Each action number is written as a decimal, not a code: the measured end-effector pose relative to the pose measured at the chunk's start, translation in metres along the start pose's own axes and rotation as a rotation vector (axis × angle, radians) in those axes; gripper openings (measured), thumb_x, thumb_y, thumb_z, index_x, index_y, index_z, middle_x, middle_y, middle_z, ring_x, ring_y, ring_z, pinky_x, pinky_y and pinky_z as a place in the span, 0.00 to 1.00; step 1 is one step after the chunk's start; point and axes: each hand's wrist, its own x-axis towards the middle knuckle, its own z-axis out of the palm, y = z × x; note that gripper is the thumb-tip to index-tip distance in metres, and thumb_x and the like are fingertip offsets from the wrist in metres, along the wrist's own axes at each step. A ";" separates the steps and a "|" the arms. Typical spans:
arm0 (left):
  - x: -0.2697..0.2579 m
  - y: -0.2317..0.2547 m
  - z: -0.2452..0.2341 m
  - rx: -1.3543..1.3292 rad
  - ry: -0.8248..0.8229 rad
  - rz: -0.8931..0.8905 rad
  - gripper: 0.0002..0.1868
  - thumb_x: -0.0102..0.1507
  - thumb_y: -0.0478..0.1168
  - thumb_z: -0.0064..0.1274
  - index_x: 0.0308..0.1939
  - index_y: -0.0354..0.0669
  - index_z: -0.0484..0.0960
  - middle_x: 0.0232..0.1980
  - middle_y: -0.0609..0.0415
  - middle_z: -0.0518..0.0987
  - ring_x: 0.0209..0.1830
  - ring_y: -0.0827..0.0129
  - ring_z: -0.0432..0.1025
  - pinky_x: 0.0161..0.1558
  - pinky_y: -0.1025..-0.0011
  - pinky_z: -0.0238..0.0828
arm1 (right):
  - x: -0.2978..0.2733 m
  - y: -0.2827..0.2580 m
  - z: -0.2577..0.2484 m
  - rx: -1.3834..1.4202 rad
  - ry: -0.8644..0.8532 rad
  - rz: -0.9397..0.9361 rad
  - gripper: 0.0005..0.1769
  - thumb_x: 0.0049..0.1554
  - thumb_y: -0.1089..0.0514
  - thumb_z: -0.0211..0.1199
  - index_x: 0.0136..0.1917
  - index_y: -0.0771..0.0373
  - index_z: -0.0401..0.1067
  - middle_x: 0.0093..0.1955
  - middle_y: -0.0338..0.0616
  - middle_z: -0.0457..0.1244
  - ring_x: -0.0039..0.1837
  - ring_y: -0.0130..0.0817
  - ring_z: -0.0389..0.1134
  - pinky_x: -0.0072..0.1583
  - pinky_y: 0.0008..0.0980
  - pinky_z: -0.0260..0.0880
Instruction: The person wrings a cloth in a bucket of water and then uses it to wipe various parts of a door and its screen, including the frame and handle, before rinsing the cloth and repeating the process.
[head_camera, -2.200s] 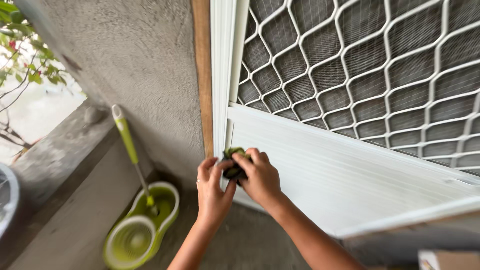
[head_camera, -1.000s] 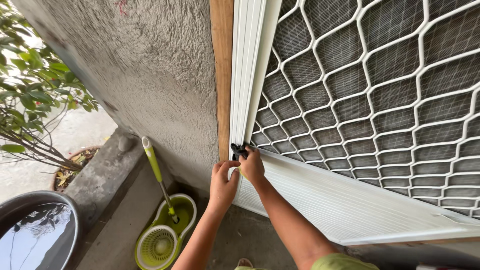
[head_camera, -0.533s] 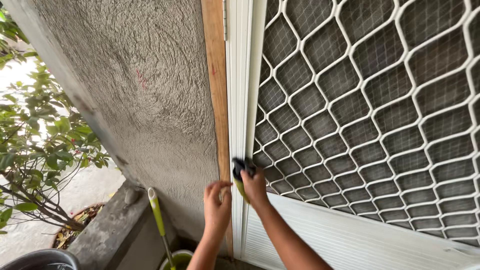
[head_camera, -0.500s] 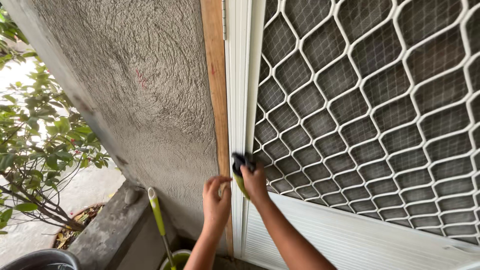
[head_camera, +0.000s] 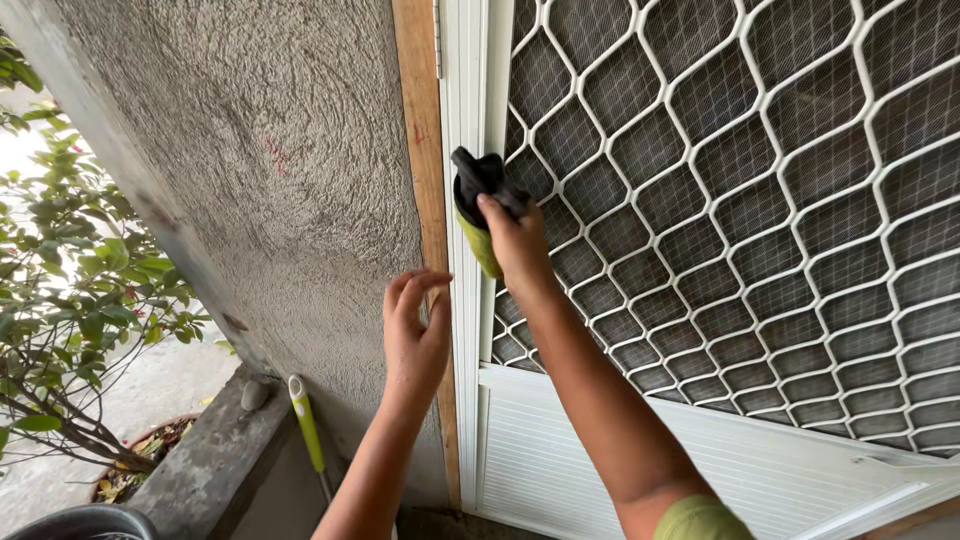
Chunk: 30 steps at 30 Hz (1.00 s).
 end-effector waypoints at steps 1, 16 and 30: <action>-0.007 0.000 -0.005 -0.021 -0.013 -0.045 0.10 0.67 0.36 0.49 0.51 0.41 0.82 0.63 0.47 0.70 0.68 0.58 0.63 0.66 0.60 0.62 | -0.004 -0.005 -0.004 0.148 -0.030 0.081 0.21 0.60 0.56 0.67 0.62 0.70 0.70 0.52 0.52 0.70 0.50 0.41 0.73 0.52 0.40 0.75; -0.098 -0.056 -0.102 -0.274 0.079 -0.407 0.25 0.74 0.50 0.39 0.70 0.42 0.69 0.72 0.52 0.70 0.73 0.64 0.64 0.70 0.63 0.59 | -0.164 0.073 0.019 1.273 -0.868 0.935 0.24 0.67 0.37 0.50 0.64 0.54 0.69 0.54 0.46 0.68 0.47 0.45 0.71 0.39 0.42 0.67; -0.245 -0.119 -0.333 0.083 0.359 -0.383 0.11 0.62 0.27 0.55 0.48 0.40 0.81 0.53 0.53 0.80 0.54 0.66 0.76 0.57 0.71 0.74 | -0.399 0.169 0.182 0.630 -0.584 1.554 0.28 0.65 0.44 0.50 0.71 0.63 0.65 0.69 0.48 0.65 0.69 0.45 0.66 0.69 0.51 0.66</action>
